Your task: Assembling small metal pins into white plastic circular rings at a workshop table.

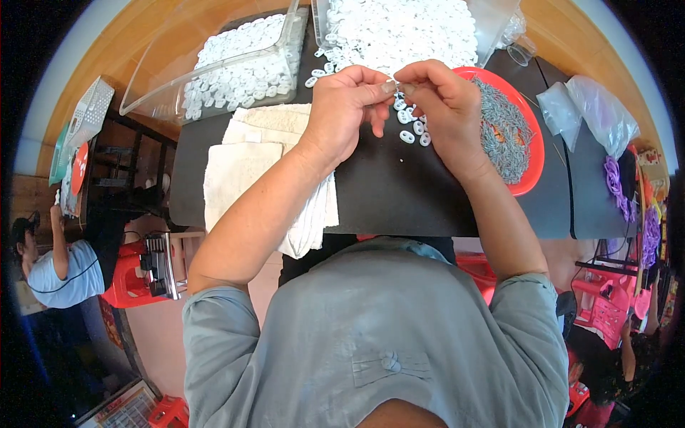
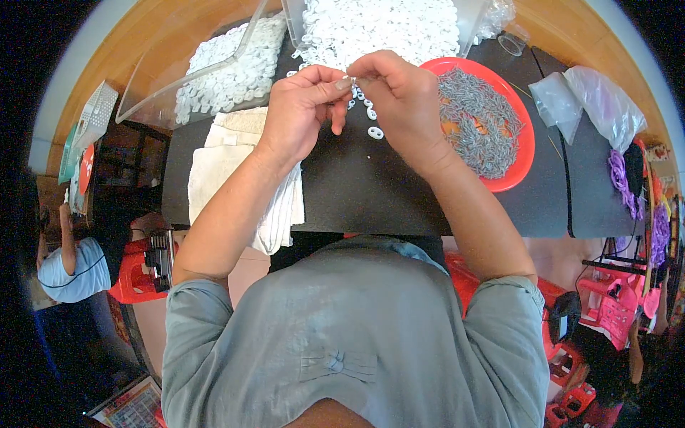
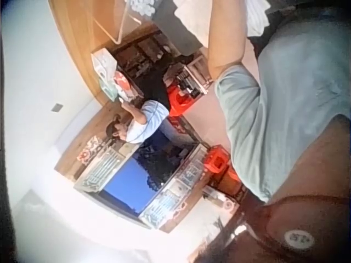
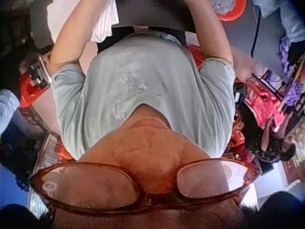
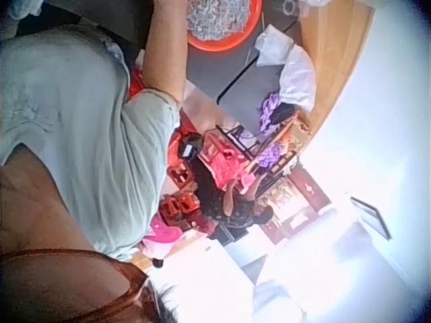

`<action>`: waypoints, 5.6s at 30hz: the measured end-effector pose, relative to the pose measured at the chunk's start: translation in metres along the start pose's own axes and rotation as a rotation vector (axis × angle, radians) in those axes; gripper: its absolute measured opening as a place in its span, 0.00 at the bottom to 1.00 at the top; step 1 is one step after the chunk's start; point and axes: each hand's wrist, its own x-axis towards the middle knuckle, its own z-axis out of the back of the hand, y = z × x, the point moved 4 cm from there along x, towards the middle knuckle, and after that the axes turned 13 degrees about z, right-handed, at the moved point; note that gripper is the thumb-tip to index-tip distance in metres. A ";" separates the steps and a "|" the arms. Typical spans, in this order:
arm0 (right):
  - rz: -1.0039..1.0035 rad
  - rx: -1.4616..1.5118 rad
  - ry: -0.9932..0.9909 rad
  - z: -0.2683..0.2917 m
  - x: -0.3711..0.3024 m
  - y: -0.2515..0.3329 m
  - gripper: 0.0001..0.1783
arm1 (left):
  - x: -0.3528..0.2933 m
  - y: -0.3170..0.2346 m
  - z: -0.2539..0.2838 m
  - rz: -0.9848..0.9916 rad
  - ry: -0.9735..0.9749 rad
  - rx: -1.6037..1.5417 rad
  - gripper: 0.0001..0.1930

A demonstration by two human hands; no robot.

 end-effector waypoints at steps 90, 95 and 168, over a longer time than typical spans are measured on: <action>0.258 -0.901 0.812 -0.045 -0.035 0.015 0.04 | 0.015 -0.001 0.028 -0.010 -0.006 -0.150 0.07; 0.184 -0.474 0.519 -0.042 -0.024 0.009 0.08 | 0.015 -0.002 0.028 -0.050 -0.070 -0.198 0.08; -0.307 0.339 -0.031 0.003 0.022 -0.019 0.12 | 0.009 0.003 0.016 0.010 -0.009 -0.171 0.06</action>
